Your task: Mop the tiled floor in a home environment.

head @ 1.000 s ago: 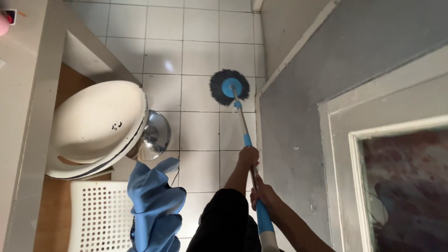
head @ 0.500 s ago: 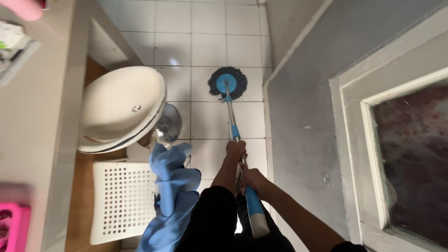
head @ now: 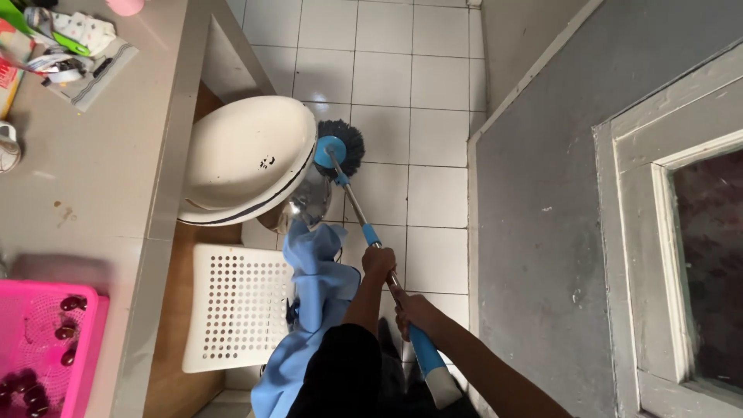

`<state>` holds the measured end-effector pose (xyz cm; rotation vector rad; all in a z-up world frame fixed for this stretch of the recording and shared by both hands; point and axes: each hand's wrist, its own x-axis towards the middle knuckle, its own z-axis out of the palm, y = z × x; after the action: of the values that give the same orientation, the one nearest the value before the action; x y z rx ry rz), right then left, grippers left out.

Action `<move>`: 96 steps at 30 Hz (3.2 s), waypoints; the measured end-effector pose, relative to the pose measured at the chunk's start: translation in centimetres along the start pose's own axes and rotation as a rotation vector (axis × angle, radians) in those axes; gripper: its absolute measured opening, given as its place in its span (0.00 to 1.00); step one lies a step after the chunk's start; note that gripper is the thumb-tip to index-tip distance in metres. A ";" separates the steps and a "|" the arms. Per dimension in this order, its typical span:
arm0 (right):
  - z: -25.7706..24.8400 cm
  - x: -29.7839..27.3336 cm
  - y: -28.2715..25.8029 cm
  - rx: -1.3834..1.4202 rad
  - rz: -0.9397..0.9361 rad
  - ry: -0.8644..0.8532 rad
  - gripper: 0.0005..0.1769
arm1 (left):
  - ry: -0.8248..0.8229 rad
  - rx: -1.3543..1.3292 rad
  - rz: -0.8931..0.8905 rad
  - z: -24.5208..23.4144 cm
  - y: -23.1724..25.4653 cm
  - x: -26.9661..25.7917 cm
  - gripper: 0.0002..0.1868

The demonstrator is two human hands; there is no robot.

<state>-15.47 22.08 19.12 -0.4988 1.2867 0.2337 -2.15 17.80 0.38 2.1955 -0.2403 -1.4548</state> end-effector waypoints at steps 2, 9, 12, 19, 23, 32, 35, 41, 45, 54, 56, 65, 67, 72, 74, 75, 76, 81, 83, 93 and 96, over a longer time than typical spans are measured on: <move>-0.9 0.4 0.6 0.024 -0.017 0.021 0.33 | -0.018 -0.004 0.028 1.5 -0.4 1.2 0.13; -6.2 1.5 5.6 0.206 -0.045 0.030 0.36 | -0.029 0.261 0.115 7.0 0.2 -2.5 0.22; -8.3 1.5 8.4 0.289 -0.062 0.028 0.36 | -0.063 0.205 0.015 7.8 2.2 -8.3 0.23; -10.4 1.1 14.5 0.431 -0.106 0.148 0.36 | -0.166 0.542 0.263 15.9 -2.6 -7.5 0.23; -10.6 0.6 16.0 0.519 -0.119 0.224 0.36 | -0.127 0.847 0.662 20.5 -5.9 -4.9 0.25; -8.9 -2.8 13.5 0.246 -0.145 0.280 0.36 | -0.249 0.228 0.207 17.9 -4.5 -8.4 0.27; -6.9 -2.2 11.7 0.278 -0.153 0.219 0.35 | -0.217 0.183 0.184 14.9 -3.3 -8.0 0.25; -4.5 -2.2 10.3 0.185 -0.156 0.146 0.35 | -0.148 0.065 0.074 10.4 -2.9 -7.6 0.27; -2.5 -1.9 9.2 0.054 -0.122 0.104 0.34 | -0.078 -0.052 -0.013 5.9 -2.6 -8.8 0.26; -1.2 -0.6 8.7 -0.141 -0.076 0.076 0.34 | 0.076 -0.212 -0.004 2.2 -5.8 -6.9 0.28; -0.9 0.3 9.4 -0.094 -0.073 0.090 0.34 | 0.051 -0.144 0.020 2.8 -6.9 -4.7 0.28; -5.8 -1.4 10.5 0.221 -0.065 0.078 0.33 | -0.012 0.422 0.304 9.9 -6.9 -1.4 0.21; -6.3 -1.7 11.3 0.231 -0.064 0.094 0.34 | 0.045 0.988 0.640 12.3 -8.3 0.4 0.19; -7.6 -2.5 13.9 0.273 -0.137 0.171 0.35 | 0.016 0.930 0.762 17.1 -9.7 0.4 0.15; -10.4 0.5 16.1 0.379 -0.109 0.181 0.33 | -0.027 1.067 0.842 19.2 -9.2 -1.0 0.19; -11.5 2.2 17.5 0.483 -0.078 0.185 0.31 | -0.070 1.206 0.914 20.0 -9.3 -1.7 0.25; -11.6 0.7 17.4 0.494 -0.075 0.182 0.31 | -0.076 1.216 0.915 20.4 -8.9 -2.9 0.25; -11.9 -5.4 15.9 0.384 -0.167 0.235 0.34 | -0.370 0.104 0.081 20.1 -4.5 -11.2 0.27; -12.5 -4.1 15.8 0.364 -0.161 0.222 0.32 | -0.364 0.044 0.087 20.6 -5.1 -9.8 0.26; -5.6 -2.7 12.0 0.177 -0.215 0.214 0.33 | -0.302 -0.210 -0.050 12.5 -4.7 -8.1 0.29; -3.6 -4.8 10.4 -0.003 -0.132 0.225 0.34 | -0.323 -0.320 -0.102 10.0 -5.2 -7.4 0.27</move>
<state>-24.46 29.93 20.69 -0.6237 1.4656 0.0700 -14.91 22.27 0.72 1.7380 0.0005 -1.7672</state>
